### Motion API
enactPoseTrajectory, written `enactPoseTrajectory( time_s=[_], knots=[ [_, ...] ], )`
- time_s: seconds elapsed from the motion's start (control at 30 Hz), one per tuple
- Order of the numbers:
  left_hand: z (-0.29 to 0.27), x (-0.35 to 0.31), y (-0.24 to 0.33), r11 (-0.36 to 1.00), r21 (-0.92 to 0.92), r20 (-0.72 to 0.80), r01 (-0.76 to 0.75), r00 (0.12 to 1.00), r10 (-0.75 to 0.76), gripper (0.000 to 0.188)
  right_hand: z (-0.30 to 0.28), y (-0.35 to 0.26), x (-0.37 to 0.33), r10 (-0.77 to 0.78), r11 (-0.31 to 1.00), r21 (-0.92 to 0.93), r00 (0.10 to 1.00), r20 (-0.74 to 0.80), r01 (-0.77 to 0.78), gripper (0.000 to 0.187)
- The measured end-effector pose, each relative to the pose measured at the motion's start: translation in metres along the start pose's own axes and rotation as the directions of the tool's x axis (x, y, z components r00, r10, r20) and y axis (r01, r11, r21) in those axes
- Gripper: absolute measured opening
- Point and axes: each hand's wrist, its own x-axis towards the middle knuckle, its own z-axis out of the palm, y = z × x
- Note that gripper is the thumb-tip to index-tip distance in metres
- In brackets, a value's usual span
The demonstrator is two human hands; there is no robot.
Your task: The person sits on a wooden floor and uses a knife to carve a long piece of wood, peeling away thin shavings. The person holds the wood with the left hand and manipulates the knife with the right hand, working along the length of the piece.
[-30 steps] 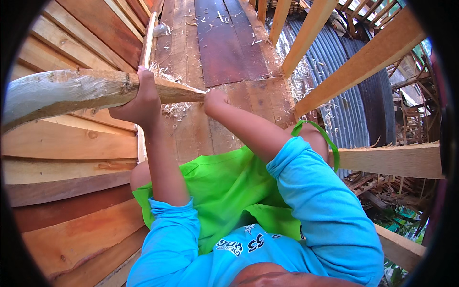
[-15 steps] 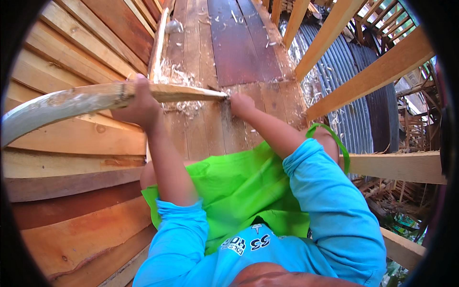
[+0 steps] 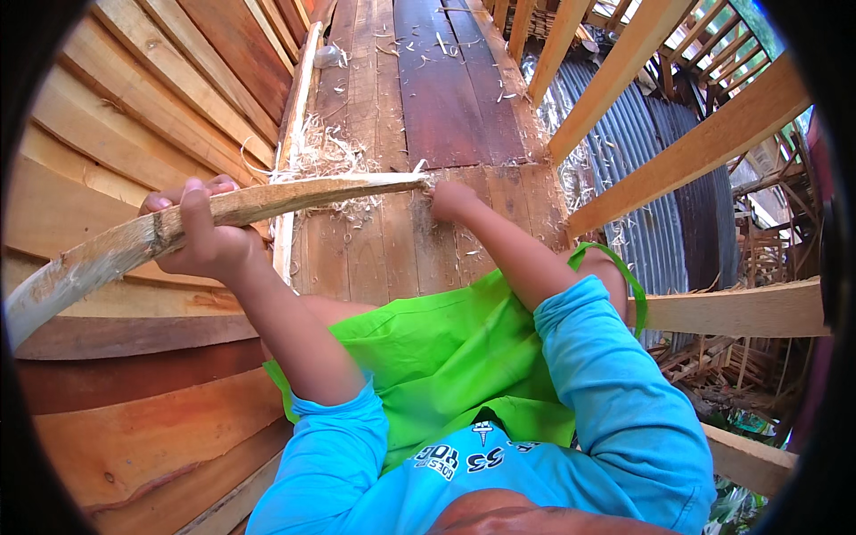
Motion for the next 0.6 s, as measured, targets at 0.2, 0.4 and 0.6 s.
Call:
enactPoseTrajectory(
  time_s=[0.2,0.4,0.6],
  knots=[
    [0.000,-0.001,-0.005,0.999,0.020,0.039,-0.048,0.998,0.047,0.024,-0.027,0.021,0.007,0.065,0.983,0.184,0.972,-0.224,-0.023,0.027],
    [0.003,-0.003,-0.003,0.993,0.098,0.045,-0.066,0.997,0.062,0.019,-0.037,0.020,0.008,-0.027,0.915,0.384,0.969,-0.244,0.122,0.031],
    [-0.001,-0.001,-0.003,0.988,0.121,0.085,-0.099,0.992,0.089,0.017,-0.038,0.001,0.003,-0.102,0.823,0.514,0.953,-0.284,0.241,0.042]
  ],
)
